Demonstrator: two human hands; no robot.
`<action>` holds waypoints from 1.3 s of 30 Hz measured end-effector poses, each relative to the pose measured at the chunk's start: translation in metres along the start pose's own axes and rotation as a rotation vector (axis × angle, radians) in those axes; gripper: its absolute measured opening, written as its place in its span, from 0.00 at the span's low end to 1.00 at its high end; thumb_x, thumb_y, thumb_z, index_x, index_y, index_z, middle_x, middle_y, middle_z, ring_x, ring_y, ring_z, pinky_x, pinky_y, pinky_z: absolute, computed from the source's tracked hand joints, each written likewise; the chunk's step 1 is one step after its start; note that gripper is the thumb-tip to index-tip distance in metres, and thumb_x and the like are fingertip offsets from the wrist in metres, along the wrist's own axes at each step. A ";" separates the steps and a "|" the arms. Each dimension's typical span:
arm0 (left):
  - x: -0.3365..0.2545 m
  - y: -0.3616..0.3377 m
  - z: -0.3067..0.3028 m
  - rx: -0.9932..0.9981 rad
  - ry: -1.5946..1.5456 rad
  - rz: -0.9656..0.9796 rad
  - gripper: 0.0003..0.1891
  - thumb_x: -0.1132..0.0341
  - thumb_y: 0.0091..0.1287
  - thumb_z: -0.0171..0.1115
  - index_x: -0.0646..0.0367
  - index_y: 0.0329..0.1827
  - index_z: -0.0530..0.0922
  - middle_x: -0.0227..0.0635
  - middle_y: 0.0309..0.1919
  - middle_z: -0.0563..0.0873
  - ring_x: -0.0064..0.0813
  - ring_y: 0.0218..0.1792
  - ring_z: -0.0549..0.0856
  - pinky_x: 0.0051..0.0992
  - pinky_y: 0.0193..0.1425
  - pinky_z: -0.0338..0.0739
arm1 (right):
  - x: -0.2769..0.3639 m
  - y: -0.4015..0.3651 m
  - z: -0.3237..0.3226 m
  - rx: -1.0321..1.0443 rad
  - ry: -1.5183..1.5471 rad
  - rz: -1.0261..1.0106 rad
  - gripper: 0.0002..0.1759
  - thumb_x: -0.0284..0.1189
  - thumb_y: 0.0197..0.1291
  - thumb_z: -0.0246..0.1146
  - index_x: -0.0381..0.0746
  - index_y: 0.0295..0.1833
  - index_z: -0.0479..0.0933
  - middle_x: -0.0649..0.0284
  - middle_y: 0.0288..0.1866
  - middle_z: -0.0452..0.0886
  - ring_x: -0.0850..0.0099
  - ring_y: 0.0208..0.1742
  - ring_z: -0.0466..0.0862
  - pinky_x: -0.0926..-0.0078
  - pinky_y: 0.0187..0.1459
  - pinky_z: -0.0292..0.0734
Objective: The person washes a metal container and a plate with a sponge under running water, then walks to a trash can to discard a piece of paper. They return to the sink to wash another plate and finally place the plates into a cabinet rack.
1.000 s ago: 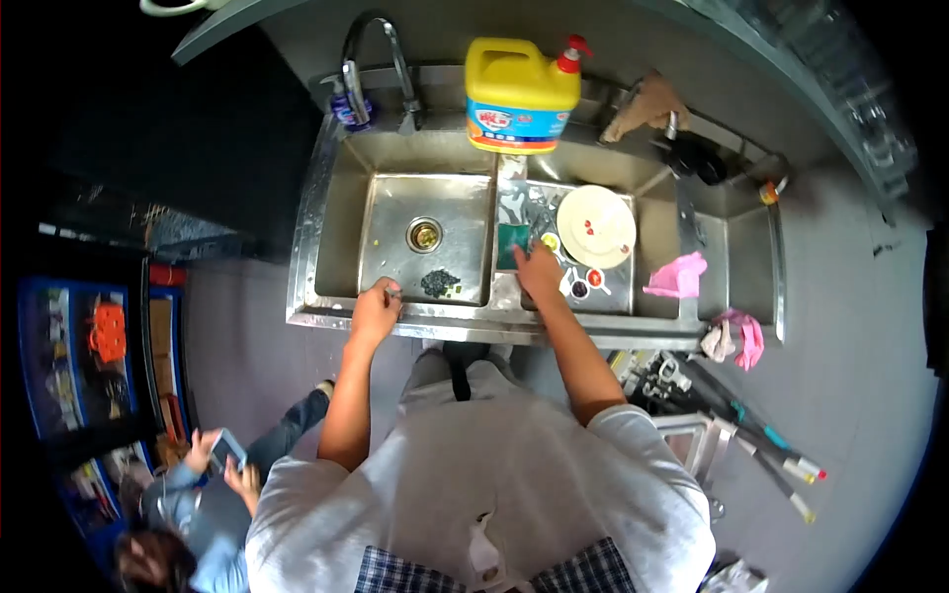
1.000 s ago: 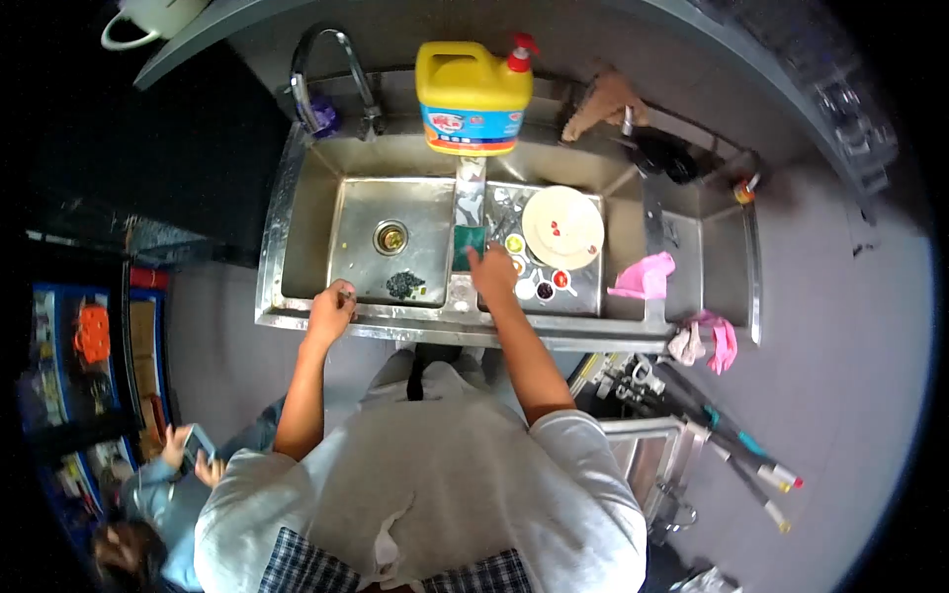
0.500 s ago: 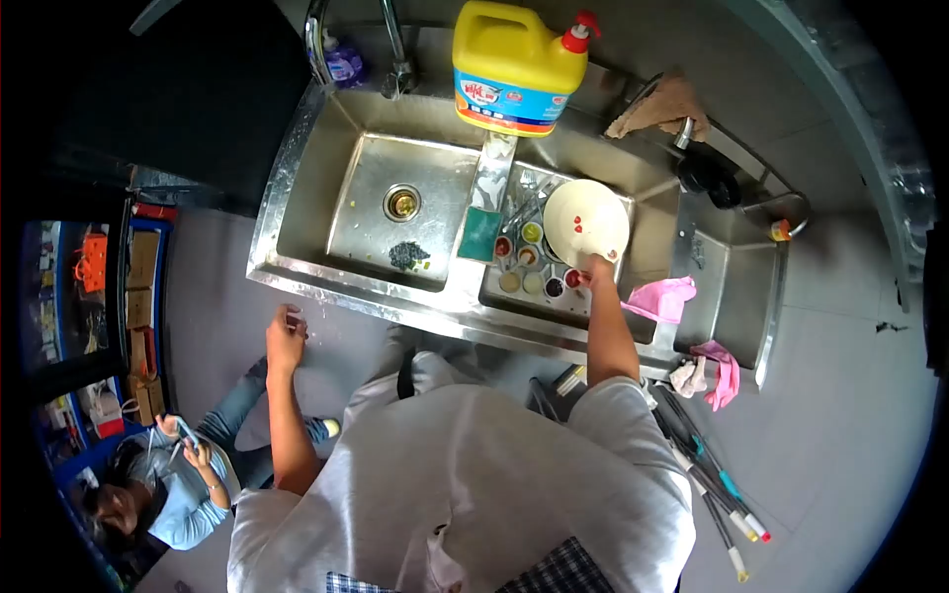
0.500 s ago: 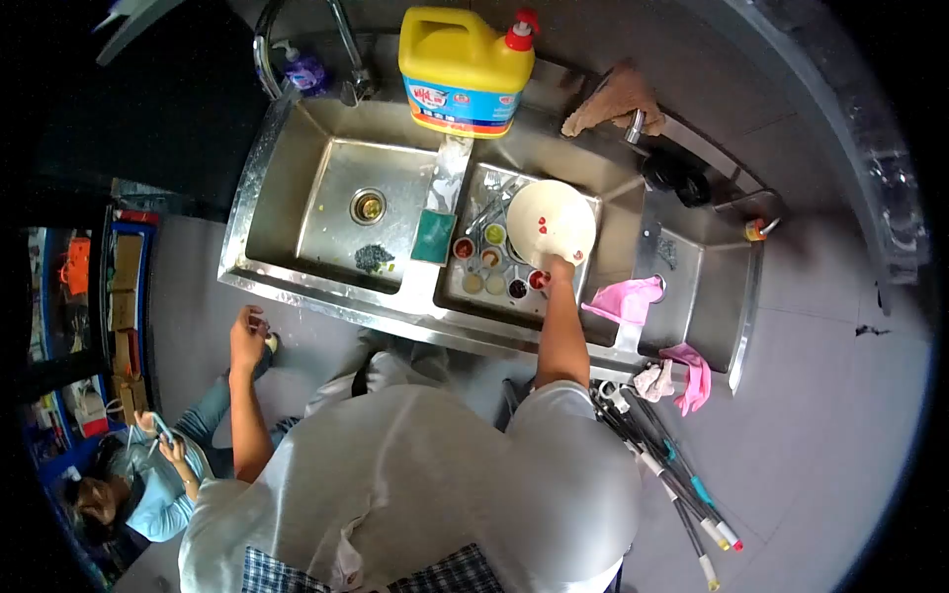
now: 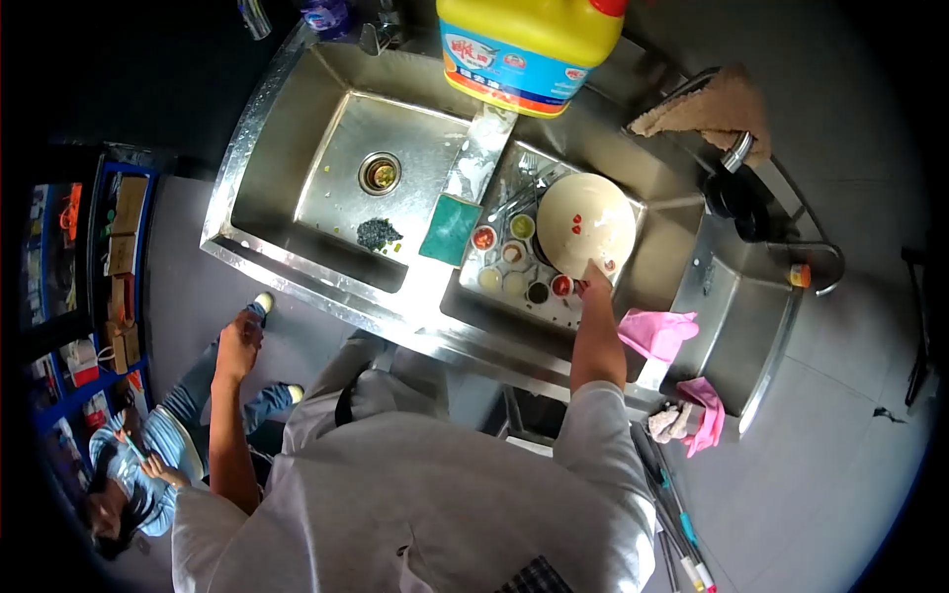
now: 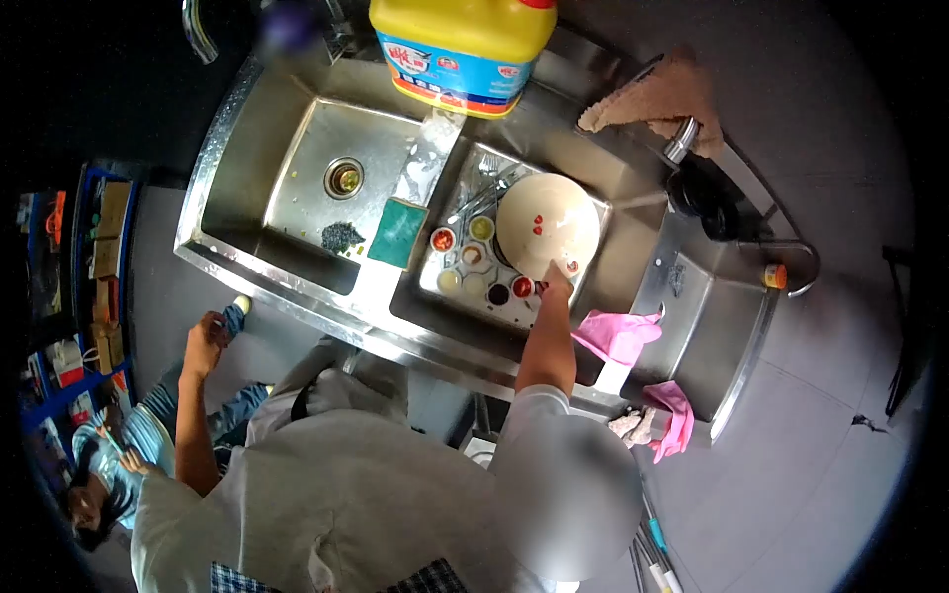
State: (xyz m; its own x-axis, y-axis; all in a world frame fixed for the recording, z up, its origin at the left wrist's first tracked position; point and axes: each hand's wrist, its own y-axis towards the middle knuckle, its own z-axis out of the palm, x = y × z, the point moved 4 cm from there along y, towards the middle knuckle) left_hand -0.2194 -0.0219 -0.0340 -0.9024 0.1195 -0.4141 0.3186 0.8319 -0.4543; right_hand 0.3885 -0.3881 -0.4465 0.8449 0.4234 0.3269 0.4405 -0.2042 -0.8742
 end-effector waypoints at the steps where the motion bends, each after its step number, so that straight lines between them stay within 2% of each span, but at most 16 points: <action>1: -0.005 0.002 -0.001 -0.003 0.001 0.005 0.09 0.79 0.60 0.52 0.66 0.43 0.75 0.42 0.23 0.81 0.31 0.25 0.82 0.27 0.33 0.76 | 0.006 -0.004 0.003 0.018 -0.105 -0.006 0.23 0.48 0.54 0.67 0.42 0.44 0.74 0.64 0.36 0.78 0.71 0.30 0.77 0.71 0.31 0.77; 2: -0.008 0.003 -0.004 -0.012 0.003 0.008 0.09 0.79 0.61 0.52 0.66 0.44 0.75 0.42 0.23 0.81 0.31 0.25 0.82 0.27 0.33 0.76 | 0.001 -0.013 0.006 -0.045 0.065 -0.127 0.24 0.49 0.57 0.64 0.39 0.45 0.73 0.62 0.35 0.78 0.71 0.29 0.78 0.75 0.31 0.79; 5: -0.015 -0.002 -0.009 -0.033 0.015 0.064 0.09 0.78 0.61 0.53 0.66 0.44 0.75 0.43 0.24 0.81 0.31 0.26 0.82 0.29 0.33 0.76 | 0.013 -0.027 0.014 -0.150 -0.071 -0.104 0.24 0.44 0.56 0.67 0.36 0.48 0.73 0.58 0.38 0.80 0.66 0.33 0.81 0.70 0.32 0.81; 6: -0.005 -0.001 -0.006 -0.002 0.022 0.098 0.09 0.77 0.61 0.54 0.65 0.43 0.75 0.42 0.23 0.81 0.32 0.25 0.82 0.29 0.32 0.76 | 0.012 -0.051 0.013 -0.078 0.280 -0.227 0.24 0.36 0.54 0.70 0.36 0.52 0.72 0.55 0.44 0.80 0.63 0.38 0.83 0.68 0.30 0.83; 10: -0.020 0.004 -0.007 0.052 0.015 0.130 0.08 0.77 0.61 0.54 0.64 0.42 0.76 0.39 0.21 0.81 0.31 0.22 0.82 0.28 0.30 0.76 | 0.017 -0.074 0.014 0.031 0.716 -0.306 0.22 0.25 0.51 0.71 0.36 0.51 0.72 0.57 0.45 0.81 0.61 0.39 0.83 0.68 0.30 0.83; 13: -0.032 0.014 -0.007 0.045 -0.008 0.197 0.08 0.78 0.60 0.53 0.64 0.41 0.76 0.39 0.21 0.81 0.30 0.22 0.82 0.28 0.30 0.76 | 0.024 -0.086 0.009 0.086 0.705 -0.398 0.21 0.22 0.50 0.70 0.37 0.50 0.73 0.58 0.44 0.81 0.61 0.41 0.83 0.68 0.33 0.83; 17: -0.038 0.024 -0.010 0.070 -0.112 0.227 0.09 0.81 0.60 0.53 0.63 0.42 0.76 0.38 0.23 0.82 0.27 0.25 0.83 0.27 0.32 0.77 | 0.030 -0.100 0.001 0.074 0.712 -0.456 0.15 0.17 0.50 0.66 0.36 0.45 0.75 0.59 0.39 0.81 0.66 0.31 0.83 0.69 0.20 0.80; 21: -0.046 0.050 0.004 0.087 -0.228 0.235 0.10 0.83 0.61 0.52 0.62 0.42 0.76 0.35 0.24 0.81 0.23 0.27 0.83 0.24 0.34 0.77 | 0.032 -0.164 -0.020 -0.084 0.676 -0.414 0.13 0.13 0.50 0.64 0.35 0.42 0.76 0.57 0.35 0.82 0.68 0.28 0.83 0.74 0.16 0.76; 26: -0.109 0.097 0.066 0.335 -0.536 0.465 0.09 0.82 0.62 0.54 0.63 0.43 0.75 0.29 0.29 0.79 0.18 0.31 0.78 0.21 0.35 0.76 | 0.010 -0.210 -0.053 -0.029 0.659 -0.508 0.10 0.18 0.51 0.65 0.39 0.41 0.78 0.63 0.30 0.83 0.73 0.22 0.81 0.78 0.13 0.73; 27: -0.132 0.098 0.077 0.406 -0.606 0.475 0.08 0.81 0.63 0.55 0.63 0.43 0.75 0.28 0.29 0.79 0.17 0.31 0.77 0.21 0.35 0.75 | 0.005 -0.234 -0.061 -0.068 0.535 -0.524 0.09 0.20 0.52 0.65 0.40 0.40 0.78 0.65 0.30 0.83 0.75 0.22 0.81 0.79 0.14 0.72; 29: -0.168 0.107 0.108 0.576 -0.659 0.564 0.08 0.78 0.65 0.55 0.61 0.46 0.74 0.28 0.30 0.79 0.17 0.33 0.78 0.20 0.36 0.75 | -0.006 -0.289 -0.067 -0.086 0.618 -0.562 0.07 0.19 0.52 0.65 0.37 0.38 0.79 0.66 0.29 0.83 0.78 0.21 0.79 0.81 0.15 0.71; 31: -0.208 0.106 0.130 0.830 -0.739 0.401 0.11 0.71 0.66 0.58 0.58 0.50 0.73 0.30 0.33 0.81 0.20 0.36 0.80 0.25 0.37 0.76 | -0.020 -0.321 -0.069 -0.045 0.697 -0.652 0.05 0.20 0.51 0.67 0.39 0.35 0.79 0.68 0.26 0.82 0.81 0.18 0.76 0.84 0.15 0.67; 33: -0.234 0.112 0.159 0.904 -0.650 0.318 0.16 0.60 0.67 0.59 0.57 0.54 0.72 0.32 0.41 0.83 0.24 0.39 0.83 0.26 0.39 0.76 | -0.029 -0.358 -0.073 -0.026 0.688 -0.677 0.05 0.20 0.51 0.67 0.40 0.33 0.79 0.69 0.26 0.81 0.82 0.17 0.75 0.85 0.15 0.65; 34: -0.256 0.104 0.153 0.977 -0.652 0.258 0.18 0.58 0.67 0.59 0.57 0.56 0.72 0.34 0.44 0.82 0.28 0.43 0.83 0.30 0.42 0.77 | -0.029 -0.426 -0.070 -0.056 0.585 -0.674 0.05 0.20 0.51 0.67 0.40 0.33 0.79 0.70 0.24 0.81 0.82 0.15 0.73 0.84 0.14 0.63; 38: -0.274 0.085 0.136 1.334 -0.901 0.028 0.24 0.54 0.67 0.57 0.60 0.60 0.69 0.39 0.55 0.79 0.36 0.54 0.81 0.39 0.54 0.77 | -0.039 -0.507 -0.039 0.007 0.573 -0.682 0.13 0.22 0.53 0.66 0.39 0.46 0.79 0.68 0.35 0.85 0.84 0.22 0.77 0.88 0.17 0.63; 39: -0.271 0.092 0.139 1.443 -1.011 0.091 0.26 0.56 0.68 0.55 0.62 0.64 0.67 0.41 0.59 0.78 0.38 0.58 0.79 0.43 0.59 0.75 | -0.034 -0.534 -0.028 0.062 0.546 -0.687 0.11 0.20 0.53 0.66 0.39 0.43 0.79 0.67 0.33 0.84 0.81 0.24 0.79 0.85 0.20 0.68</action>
State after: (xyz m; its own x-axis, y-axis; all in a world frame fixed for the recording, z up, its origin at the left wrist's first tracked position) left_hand 0.0945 -0.0531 -0.0732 -0.5302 -0.6824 -0.5032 0.8362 -0.3228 -0.4433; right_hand 0.1325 -0.3180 0.0194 0.4332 -0.0498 0.8999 0.9009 -0.0048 -0.4339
